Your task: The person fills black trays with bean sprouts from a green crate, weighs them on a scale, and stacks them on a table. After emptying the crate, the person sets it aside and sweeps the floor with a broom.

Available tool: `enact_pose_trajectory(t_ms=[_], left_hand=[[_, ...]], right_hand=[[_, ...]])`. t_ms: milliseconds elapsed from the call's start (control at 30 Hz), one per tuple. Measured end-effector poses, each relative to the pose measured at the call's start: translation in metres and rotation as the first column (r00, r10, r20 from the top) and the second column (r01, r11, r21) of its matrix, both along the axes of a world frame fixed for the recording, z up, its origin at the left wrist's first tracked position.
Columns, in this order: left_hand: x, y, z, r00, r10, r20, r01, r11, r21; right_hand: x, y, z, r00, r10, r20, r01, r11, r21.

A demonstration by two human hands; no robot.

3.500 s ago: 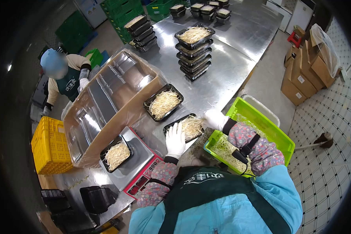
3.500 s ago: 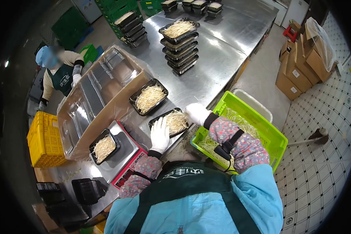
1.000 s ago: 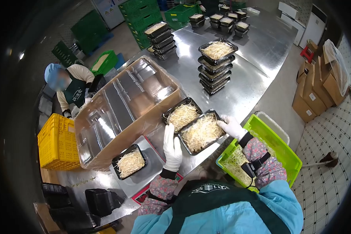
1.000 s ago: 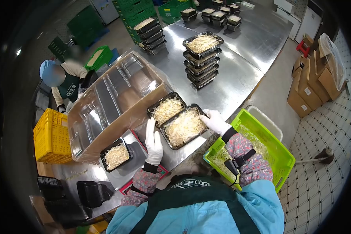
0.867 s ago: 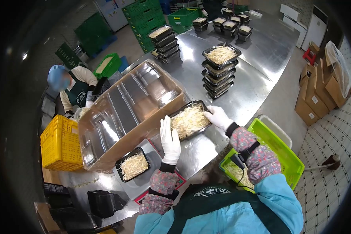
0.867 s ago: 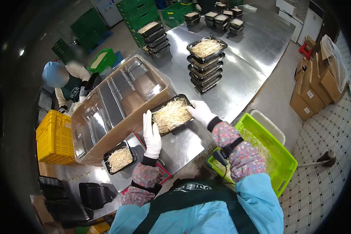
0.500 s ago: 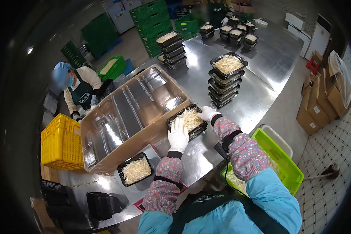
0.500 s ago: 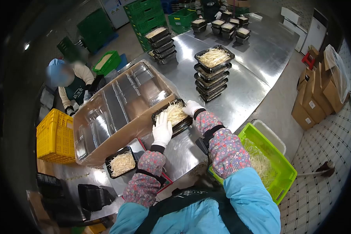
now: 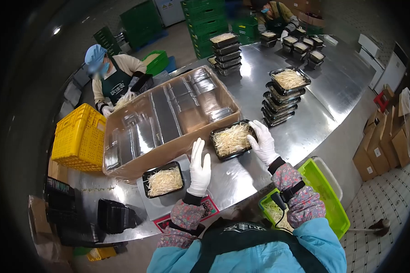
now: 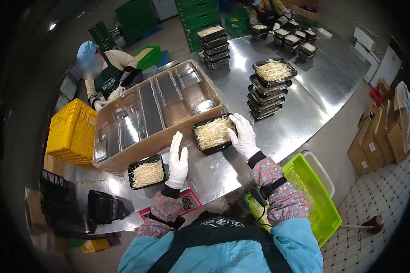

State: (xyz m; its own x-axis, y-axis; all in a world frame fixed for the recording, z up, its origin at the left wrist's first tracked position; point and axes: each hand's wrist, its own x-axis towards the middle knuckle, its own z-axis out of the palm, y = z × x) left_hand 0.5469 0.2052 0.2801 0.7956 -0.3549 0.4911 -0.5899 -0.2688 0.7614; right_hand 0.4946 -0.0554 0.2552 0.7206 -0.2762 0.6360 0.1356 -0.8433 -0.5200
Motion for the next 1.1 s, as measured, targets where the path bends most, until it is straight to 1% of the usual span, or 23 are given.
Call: enact_pose_trajectory(t_ms=[67,133,200,233,267,300,333,400,433,467,533,633,667,733,800,833,867,900,933,1000,1033,1067,1100], left_hand=[[-0.017,0.033,0.013,0.995,0.093,0.033,-0.091,0.994,-0.062],[-0.026,0.078,0.017,0.966,0.230,0.120,-0.227,0.973,-0.037],[-0.028,0.144,0.007,0.859,0.445,0.254,-0.471,0.881,0.050],[-0.030,0.180,0.001,0.748,0.562,0.353,-0.629,0.769,0.109],[-0.029,0.220,-0.013,0.659,0.657,0.366,-0.741,0.650,0.166],[-0.031,0.259,-0.020,0.515,0.766,0.386,-0.857,0.442,0.266],[-0.035,0.297,-0.027,0.364,0.834,0.415,-0.909,0.222,0.351],[-0.044,0.368,-0.046,0.195,0.862,0.468,-0.877,-0.061,0.477],[-0.050,0.401,-0.059,0.213,0.847,0.487,-0.812,-0.125,0.571],[-0.053,0.434,-0.082,0.206,0.785,0.584,-0.782,-0.226,0.581],[-0.056,0.468,-0.084,0.272,0.876,0.398,-0.664,-0.129,0.737],[-0.047,0.491,-0.087,0.312,0.880,0.357,-0.660,-0.069,0.748],[-0.046,0.480,-0.069,0.300,0.851,0.432,-0.718,-0.097,0.690],[-0.048,0.464,-0.036,0.287,0.869,0.402,-0.788,-0.025,0.615],[-0.046,0.452,-0.014,0.223,0.865,0.450,-0.883,-0.017,0.469],[-0.041,0.443,-0.004,0.198,0.868,0.455,-0.952,0.060,0.300],[-0.034,0.421,0.013,0.215,0.877,0.430,-0.974,0.159,0.163],[-0.027,0.388,0.033,0.276,0.878,0.391,-0.958,0.282,0.045],[-0.025,0.349,0.055,0.379,0.845,0.377,-0.922,0.381,0.072],[-0.014,0.267,0.066,0.632,0.712,0.305,-0.746,0.665,-0.007],[-0.015,0.211,0.059,0.683,0.694,0.229,-0.707,0.706,-0.033],[-0.023,0.160,0.062,0.872,0.455,0.182,-0.463,0.886,0.002],[-0.036,0.105,0.074,0.959,0.149,0.240,-0.174,0.981,0.086]], right_hand=[[0.009,0.022,0.006,0.998,0.056,-0.015,-0.057,0.995,-0.080],[0.015,0.037,0.008,0.992,0.127,0.013,-0.127,0.991,-0.040],[0.015,0.053,0.019,0.990,0.142,0.018,-0.142,0.990,-0.015],[0.016,0.054,0.017,0.990,0.143,0.015,-0.143,0.989,-0.044],[0.014,0.058,0.019,0.985,0.171,0.001,-0.171,0.985,0.008],[0.013,0.056,0.014,0.977,0.211,0.014,-0.211,0.977,0.007],[0.013,0.052,0.007,0.969,0.246,0.023,-0.246,0.969,0.015],[0.008,0.052,0.007,0.960,0.279,-0.019,-0.278,0.960,0.027],[0.006,0.052,0.008,0.958,0.288,-0.021,-0.287,0.957,0.032],[0.004,0.051,0.008,0.957,0.290,-0.022,-0.289,0.956,0.036],[0.001,0.045,0.005,0.956,0.293,-0.037,-0.289,0.953,0.090],[-0.008,0.032,-0.002,0.956,0.288,-0.062,-0.278,0.951,0.133],[-0.014,0.025,-0.005,0.961,0.265,-0.085,-0.251,0.957,0.144],[-0.027,0.010,-0.008,0.973,0.205,-0.110,-0.187,0.970,0.157],[-0.047,-0.009,-0.013,0.986,0.116,-0.116,-0.096,0.982,0.164],[-0.055,-0.019,-0.015,0.992,0.113,-0.059,-0.100,0.975,0.200],[-0.064,-0.034,-0.029,0.998,0.048,-0.035,-0.041,0.980,0.196],[-0.075,-0.041,-0.032,0.999,-0.033,-0.011,0.034,0.987,0.157],[-0.086,-0.057,-0.045,0.995,-0.088,-0.038,0.091,0.992,0.091],[-0.105,-0.061,-0.044,0.979,-0.188,-0.075,0.199,0.965,0.174],[-0.116,-0.060,-0.040,0.972,-0.221,-0.082,0.234,0.944,0.232],[-0.128,-0.058,-0.038,0.968,-0.237,-0.082,0.251,0.911,0.329],[-0.142,-0.058,-0.038,0.960,-0.264,-0.095,0.281,0.898,0.338]])
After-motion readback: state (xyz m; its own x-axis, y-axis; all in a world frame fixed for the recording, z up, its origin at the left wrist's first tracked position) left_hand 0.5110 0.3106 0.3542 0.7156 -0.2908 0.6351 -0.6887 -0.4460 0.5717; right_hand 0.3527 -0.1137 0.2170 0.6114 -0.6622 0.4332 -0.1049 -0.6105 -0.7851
